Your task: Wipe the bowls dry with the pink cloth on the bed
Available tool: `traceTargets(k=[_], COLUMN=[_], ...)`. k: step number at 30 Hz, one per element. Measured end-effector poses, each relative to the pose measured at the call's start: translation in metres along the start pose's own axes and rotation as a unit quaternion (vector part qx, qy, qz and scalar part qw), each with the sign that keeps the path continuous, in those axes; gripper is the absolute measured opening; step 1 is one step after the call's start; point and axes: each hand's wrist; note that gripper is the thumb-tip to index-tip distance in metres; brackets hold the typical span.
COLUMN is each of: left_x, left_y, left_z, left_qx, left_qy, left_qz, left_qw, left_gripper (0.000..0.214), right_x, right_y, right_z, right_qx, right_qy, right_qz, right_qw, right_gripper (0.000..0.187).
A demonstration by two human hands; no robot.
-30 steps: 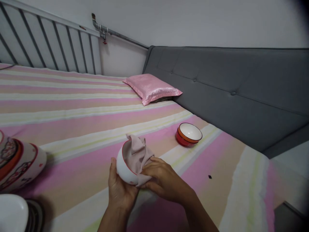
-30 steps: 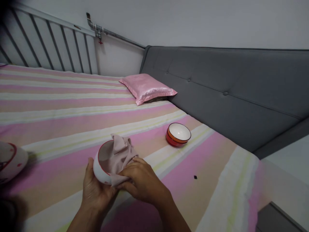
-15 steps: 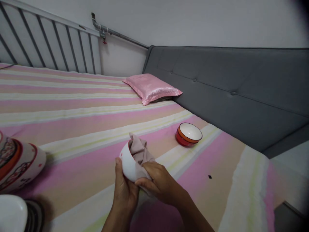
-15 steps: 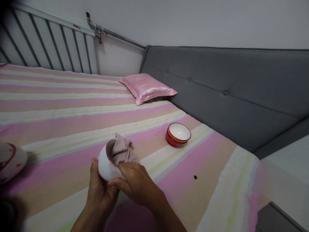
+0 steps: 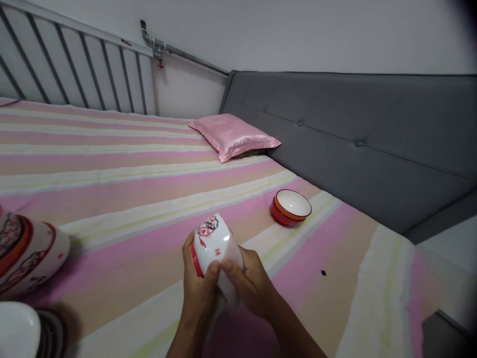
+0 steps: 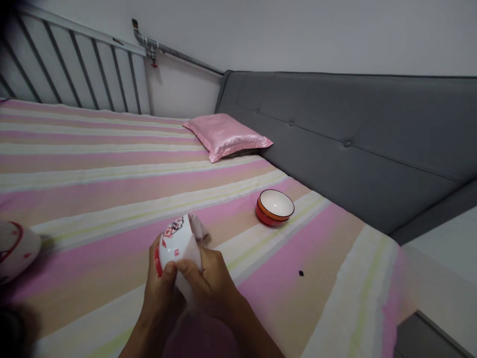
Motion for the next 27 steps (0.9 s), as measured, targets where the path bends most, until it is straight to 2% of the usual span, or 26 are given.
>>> traceTargets(k=[4,7,9,14,17,19,21,24,27], left_x=[-0.001,-0.005,-0.006,-0.003,0.001,0.004,0.007,0.01,0.008], left_y=[0.001,-0.002,-0.005,-0.009,-0.009,-0.007,-0.004,0.0,0.003], left_z=[-0.003,-0.012,-0.017,-0.02,-0.018,-0.015,-0.01,-0.002,0.003], left_qx=[-0.017,-0.04,-0.048,-0.071,-0.091,-0.099,-0.088,-0.032,-0.006], left_qy=[-0.079,-0.166,-0.234,-0.338,-0.347,-0.327,-0.28,-0.189,-0.134], left_qz=[0.056,0.119,0.18,0.36,0.408,0.403,0.364,0.274,0.17], left_qw=[0.995,0.978,0.954,0.867,0.839,0.849,0.884,0.943,0.976], left_gripper=[0.095,0.101,0.103,0.105,0.105,0.103,0.097,0.09,0.098], right_x=[-0.003,-0.009,-0.012,-0.016,-0.017,-0.016,-0.014,-0.01,-0.008], right_y=[0.001,0.001,0.0,-0.001,-0.002,-0.003,-0.003,-0.004,-0.005], right_z=[0.0,0.0,-0.001,-0.004,-0.008,-0.01,-0.01,-0.007,-0.005], right_qx=[0.053,0.084,0.102,0.167,0.172,0.178,0.193,0.205,0.211], right_qy=[-0.044,-0.058,-0.077,-0.159,-0.195,-0.2,-0.191,-0.167,-0.14], right_qz=[0.026,0.042,0.06,0.108,0.137,0.142,0.132,0.112,0.105], right_qw=[0.997,0.994,0.99,0.967,0.956,0.953,0.953,0.958,0.962], right_gripper=[0.04,0.046,0.049,0.049,0.047,0.046,0.045,0.048,0.05])
Point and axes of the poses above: each hand's wrist, its own y-axis away from the middle knuckle, its own z-axis out of the palm, x = y × z, and after that the axes turned 7 degrees about -y, right-handed
